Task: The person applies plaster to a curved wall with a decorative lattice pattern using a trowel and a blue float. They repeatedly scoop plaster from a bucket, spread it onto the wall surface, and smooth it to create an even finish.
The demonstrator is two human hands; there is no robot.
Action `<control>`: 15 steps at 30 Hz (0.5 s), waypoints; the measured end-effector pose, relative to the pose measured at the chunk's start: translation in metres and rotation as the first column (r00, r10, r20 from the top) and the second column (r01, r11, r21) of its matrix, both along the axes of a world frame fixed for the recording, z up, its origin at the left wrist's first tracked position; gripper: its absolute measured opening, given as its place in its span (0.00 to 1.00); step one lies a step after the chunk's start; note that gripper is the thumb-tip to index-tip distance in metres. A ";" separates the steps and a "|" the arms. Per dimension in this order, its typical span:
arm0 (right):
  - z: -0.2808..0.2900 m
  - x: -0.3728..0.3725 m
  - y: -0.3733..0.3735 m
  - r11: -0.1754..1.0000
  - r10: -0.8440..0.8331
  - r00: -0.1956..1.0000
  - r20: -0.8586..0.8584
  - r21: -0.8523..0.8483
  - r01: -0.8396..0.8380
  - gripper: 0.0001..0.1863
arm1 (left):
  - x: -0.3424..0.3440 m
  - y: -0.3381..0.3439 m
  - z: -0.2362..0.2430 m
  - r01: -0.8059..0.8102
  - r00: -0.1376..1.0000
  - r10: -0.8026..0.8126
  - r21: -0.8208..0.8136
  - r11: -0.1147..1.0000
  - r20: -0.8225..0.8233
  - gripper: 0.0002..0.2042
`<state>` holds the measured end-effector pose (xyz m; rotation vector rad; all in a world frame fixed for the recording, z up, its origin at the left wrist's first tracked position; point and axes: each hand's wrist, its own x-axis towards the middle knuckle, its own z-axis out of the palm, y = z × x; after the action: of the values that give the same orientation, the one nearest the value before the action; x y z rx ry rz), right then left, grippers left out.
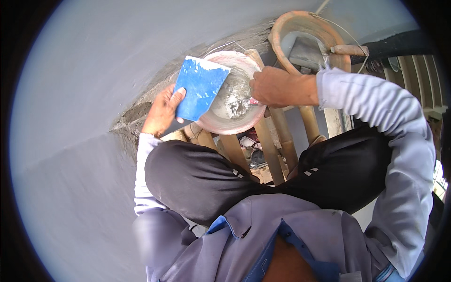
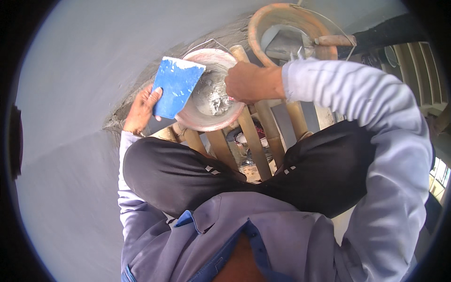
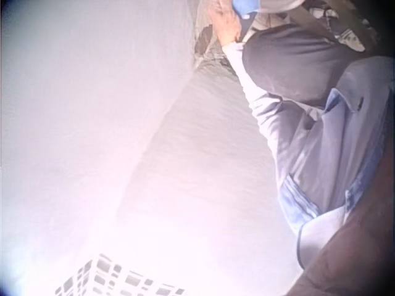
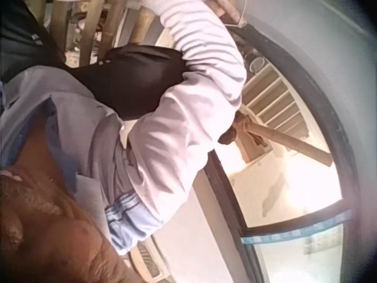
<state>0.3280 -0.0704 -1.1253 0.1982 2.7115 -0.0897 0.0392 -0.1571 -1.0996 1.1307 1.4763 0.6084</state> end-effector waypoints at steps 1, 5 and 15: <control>-0.012 -0.005 -0.002 0.999 -0.013 1.000 0.000 -0.035 0.013 0.06 | 0.000 -0.007 -0.002 -0.023 1.000 0.023 -0.039 0.999 -0.013 0.16; -0.034 -0.004 0.005 0.993 0.005 0.996 -0.086 -0.118 -0.016 0.09 | 0.006 -0.022 0.002 -0.104 0.995 0.104 -0.102 0.989 -0.006 0.12; 0.094 0.032 0.059 0.853 -0.408 0.899 -0.157 -0.416 0.314 0.18 | 0.009 -0.029 -0.009 -0.270 0.942 0.315 -0.299 0.915 0.115 0.12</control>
<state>0.3596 -0.0115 -1.0314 0.6186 2.7851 -0.7962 0.0480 -0.1860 -1.1090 0.6298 1.5467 0.6565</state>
